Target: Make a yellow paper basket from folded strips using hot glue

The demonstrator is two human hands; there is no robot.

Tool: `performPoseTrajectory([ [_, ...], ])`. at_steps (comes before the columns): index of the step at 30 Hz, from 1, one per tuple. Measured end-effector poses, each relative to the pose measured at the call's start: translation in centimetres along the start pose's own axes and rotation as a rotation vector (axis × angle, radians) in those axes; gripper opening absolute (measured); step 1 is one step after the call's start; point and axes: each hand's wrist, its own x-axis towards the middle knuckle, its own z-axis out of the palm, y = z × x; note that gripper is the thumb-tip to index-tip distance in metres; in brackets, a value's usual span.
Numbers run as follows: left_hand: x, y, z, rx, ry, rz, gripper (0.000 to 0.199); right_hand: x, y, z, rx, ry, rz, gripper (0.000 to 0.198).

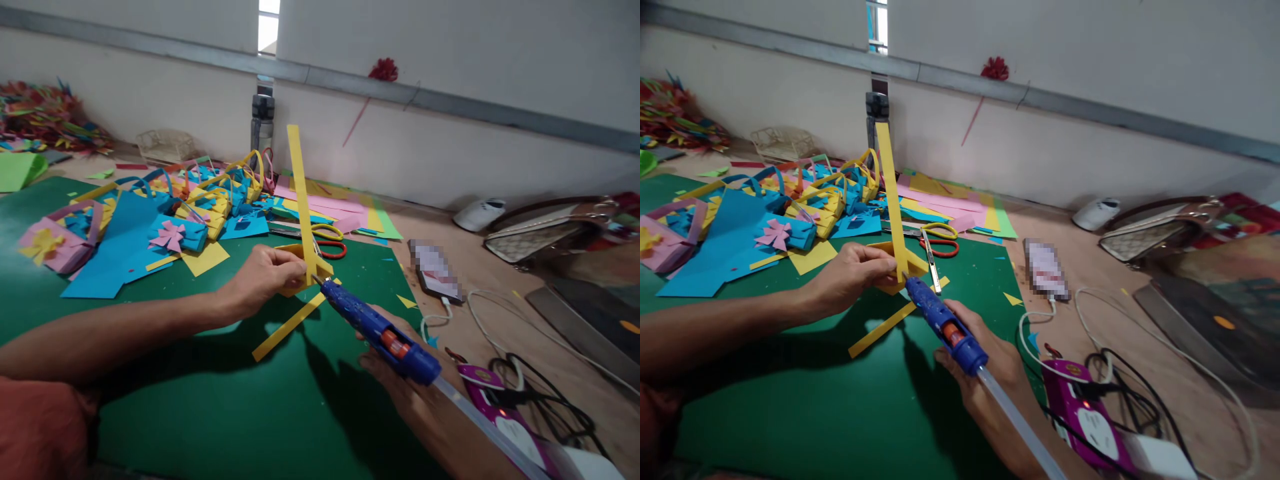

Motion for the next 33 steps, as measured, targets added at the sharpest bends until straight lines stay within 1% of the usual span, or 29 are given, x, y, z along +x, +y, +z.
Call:
performPoseTrajectory([
  [3,0.1,0.0,0.0,-0.002,-0.008,-0.017,0.013,0.0,-0.1,0.0,-0.032,0.011,-0.056,0.036],
  [6,0.1,0.1,-0.1,0.004,-0.023,-0.039,0.012,-0.1,-0.8,0.0,-0.082,0.061,-0.058,0.036],
  [8,0.0,0.3,-0.1,0.014,-0.023,-0.044,0.012,-0.2,-1.3,0.0,-0.108,0.065,-0.066,0.035],
  [12,-0.1,0.4,0.0,0.064,-0.015,-0.046,0.011,-0.2,-1.3,-0.1,-0.102,0.041,-0.040,0.034],
  [17,-0.2,0.2,0.0,0.081,-0.029,-0.014,0.012,-0.3,-0.9,-0.1,-0.092,0.070,-0.006,0.038],
  [23,-0.1,0.5,-0.1,0.083,0.008,0.002,0.012,-0.5,-1.0,0.0,-0.135,0.049,-0.057,0.037],
  [26,-0.1,0.4,0.0,0.082,0.019,-0.016,0.011,-0.5,-0.9,0.1,-0.136,0.059,-0.052,0.037],
  [33,-0.4,0.4,0.2,0.082,-0.021,-0.034,0.012,-0.7,-1.2,0.0,-0.153,0.079,-0.038,0.039],
])
